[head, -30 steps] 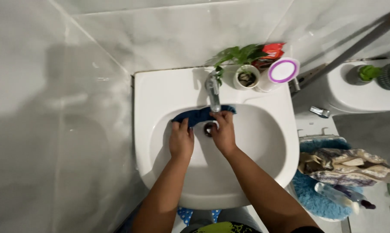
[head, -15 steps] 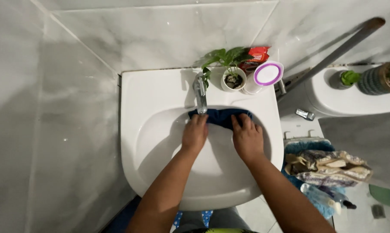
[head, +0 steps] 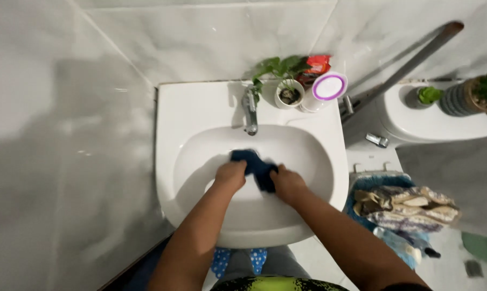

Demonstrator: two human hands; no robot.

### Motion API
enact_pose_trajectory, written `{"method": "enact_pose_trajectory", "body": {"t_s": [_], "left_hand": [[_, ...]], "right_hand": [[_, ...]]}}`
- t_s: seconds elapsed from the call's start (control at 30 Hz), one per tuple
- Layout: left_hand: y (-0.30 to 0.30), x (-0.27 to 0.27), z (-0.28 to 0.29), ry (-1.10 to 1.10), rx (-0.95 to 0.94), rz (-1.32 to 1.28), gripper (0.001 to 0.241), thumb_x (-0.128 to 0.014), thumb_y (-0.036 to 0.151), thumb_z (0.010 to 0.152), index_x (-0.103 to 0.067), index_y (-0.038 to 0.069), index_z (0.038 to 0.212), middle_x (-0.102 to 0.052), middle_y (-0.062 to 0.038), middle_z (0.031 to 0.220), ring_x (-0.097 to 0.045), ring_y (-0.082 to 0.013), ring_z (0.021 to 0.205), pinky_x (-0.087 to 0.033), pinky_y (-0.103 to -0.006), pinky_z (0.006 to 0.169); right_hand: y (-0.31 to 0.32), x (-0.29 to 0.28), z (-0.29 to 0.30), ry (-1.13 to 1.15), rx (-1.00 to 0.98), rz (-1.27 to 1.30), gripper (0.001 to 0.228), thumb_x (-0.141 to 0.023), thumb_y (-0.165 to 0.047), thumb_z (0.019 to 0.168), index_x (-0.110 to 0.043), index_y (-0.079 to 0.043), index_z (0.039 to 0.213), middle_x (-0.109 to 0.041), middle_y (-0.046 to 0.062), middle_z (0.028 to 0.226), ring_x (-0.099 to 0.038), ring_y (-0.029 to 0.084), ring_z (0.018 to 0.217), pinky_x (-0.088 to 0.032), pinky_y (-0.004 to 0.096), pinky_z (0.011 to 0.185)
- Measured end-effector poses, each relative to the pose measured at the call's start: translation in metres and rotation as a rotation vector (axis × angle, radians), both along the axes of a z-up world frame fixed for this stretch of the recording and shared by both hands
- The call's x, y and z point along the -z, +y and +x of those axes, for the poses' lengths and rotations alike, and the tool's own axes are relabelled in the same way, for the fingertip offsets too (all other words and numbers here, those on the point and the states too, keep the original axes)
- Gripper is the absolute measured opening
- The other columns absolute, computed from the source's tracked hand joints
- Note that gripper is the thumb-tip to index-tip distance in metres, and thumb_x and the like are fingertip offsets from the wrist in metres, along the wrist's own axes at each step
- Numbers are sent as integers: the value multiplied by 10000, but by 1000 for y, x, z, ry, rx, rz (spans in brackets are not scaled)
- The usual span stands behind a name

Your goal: The person wets a blue cloth under a running tap, wrings it out, and wipes the sink basin and faucet. They then use the same cloth to wipe the adjacent wall and a brown door.

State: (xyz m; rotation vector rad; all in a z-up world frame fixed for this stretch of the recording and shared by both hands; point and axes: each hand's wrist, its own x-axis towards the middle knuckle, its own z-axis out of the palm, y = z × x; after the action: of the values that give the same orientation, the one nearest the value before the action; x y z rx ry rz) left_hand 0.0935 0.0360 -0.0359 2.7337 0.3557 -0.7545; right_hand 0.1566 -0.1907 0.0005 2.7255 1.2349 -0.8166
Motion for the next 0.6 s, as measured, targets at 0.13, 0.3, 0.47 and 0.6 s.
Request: {"method": "enact_pose_trajectory", "body": {"t_s": [0.13, 0.3, 0.47, 0.6], "left_hand": [[6, -105, -27, 47, -45, -96, 207, -712, 262, 808, -717, 196, 1004, -762, -107, 933, -748, -367, 971, -593, -515, 790], [5, -231, -52, 64, -79, -193, 167, -669, 162, 840, -707, 100, 990, -753, -191, 942, -723, -421, 999, -577, -522, 830], [17, -251, -80, 32, -75, -77, 297, -651, 210, 875, -719, 37, 1106, -740, -214, 998, -709, -415, 1036, -570, -529, 865], [49, -281, -104, 26, -203, -55, 349, -577, 297, 908, -710, 39, 1101, -740, -237, 1054, -694, -427, 1093, -549, -550, 925]], "right_hand": [[-6, -39, -24, 134, -45, 47, 456, -646, -122, 863, -665, -180, 1315, -579, 178, 1219, -715, 332, 993, -575, 460, 769], [8, -85, -30, 547, 249, 241, 937, -688, -228, 924, -94, -178, 1648, -597, 302, 1284, -623, 504, 1206, -521, 600, 1012], [55, -86, -35, 433, 164, 185, 376, -690, -264, 917, -691, -152, 1276, -687, 167, 1199, -670, 406, 1159, -556, 528, 963], [86, -132, -14, 351, 177, 273, 354, -704, -247, 903, -682, -229, 1256, -677, 132, 1215, -685, 401, 1136, -569, 532, 965]]}}
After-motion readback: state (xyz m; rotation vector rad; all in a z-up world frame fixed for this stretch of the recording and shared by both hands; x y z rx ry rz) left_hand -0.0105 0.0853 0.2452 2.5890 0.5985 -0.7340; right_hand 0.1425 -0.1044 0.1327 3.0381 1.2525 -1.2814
